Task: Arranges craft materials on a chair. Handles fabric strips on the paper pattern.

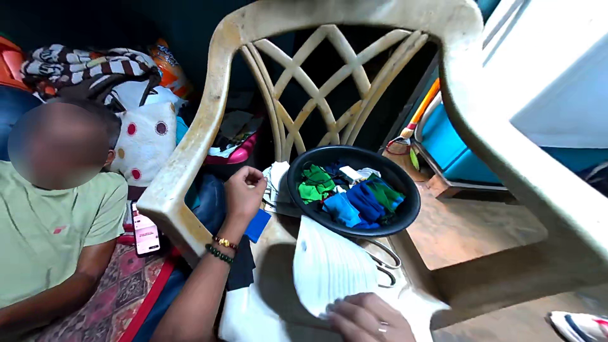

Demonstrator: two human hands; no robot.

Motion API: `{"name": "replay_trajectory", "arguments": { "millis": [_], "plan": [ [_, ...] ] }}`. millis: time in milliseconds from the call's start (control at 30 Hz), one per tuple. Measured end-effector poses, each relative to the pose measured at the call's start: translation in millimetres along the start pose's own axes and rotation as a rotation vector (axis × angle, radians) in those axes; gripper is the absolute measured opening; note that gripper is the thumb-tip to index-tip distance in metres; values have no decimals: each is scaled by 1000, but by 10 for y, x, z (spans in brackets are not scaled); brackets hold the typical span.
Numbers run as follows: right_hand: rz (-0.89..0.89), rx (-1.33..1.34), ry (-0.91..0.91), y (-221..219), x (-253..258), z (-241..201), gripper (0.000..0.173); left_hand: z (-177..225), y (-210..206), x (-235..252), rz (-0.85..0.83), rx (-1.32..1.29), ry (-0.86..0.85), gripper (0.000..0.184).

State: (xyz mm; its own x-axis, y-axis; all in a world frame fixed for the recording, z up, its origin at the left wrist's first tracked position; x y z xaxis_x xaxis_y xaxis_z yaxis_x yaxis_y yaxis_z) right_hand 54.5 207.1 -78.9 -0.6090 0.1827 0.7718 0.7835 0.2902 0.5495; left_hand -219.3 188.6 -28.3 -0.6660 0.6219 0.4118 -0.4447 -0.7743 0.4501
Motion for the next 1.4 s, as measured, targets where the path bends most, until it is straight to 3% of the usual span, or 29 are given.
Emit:
{"name": "replay_trajectory", "arguments": {
  "millis": [133,267,367,633,900,1167,1400],
  "plan": [
    [-389,60,-4,-257,-96,53,11,-289,-227,367,-260,119,42,20],
    [-561,255,-124,-302,-90,-39,8,-515,-410,478,-506,131,-156,27],
    [-626,321,-183,-327,-68,-93,9,-577,-493,495,-522,143,-216,20],
    [-689,413,-236,-456,-115,11,21,-589,-555,546,-608,299,-236,27],
    [-682,454,-257,-512,-146,97,17,-529,-539,511,-619,337,-251,16],
    [-696,486,-310,-512,-145,105,18,-466,-504,539,-639,287,-98,20],
    [-692,513,-318,-516,-159,127,15,-467,-475,533,-586,87,87,12]
  ]
}}
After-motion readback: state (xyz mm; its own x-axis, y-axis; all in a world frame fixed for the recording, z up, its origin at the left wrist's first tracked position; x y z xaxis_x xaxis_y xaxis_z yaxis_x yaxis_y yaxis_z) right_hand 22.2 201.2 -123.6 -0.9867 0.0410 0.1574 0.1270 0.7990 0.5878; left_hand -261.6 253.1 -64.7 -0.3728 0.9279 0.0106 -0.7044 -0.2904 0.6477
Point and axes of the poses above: each hand's wrist, its own x-axis towards the middle knuckle, its own y-axis out of the back of the hand, z = x × y, the point moved 1 cm from there along x, towards the middle knuckle, and after that the axes turned 5 degrees about -y, right-handed, at the moved point
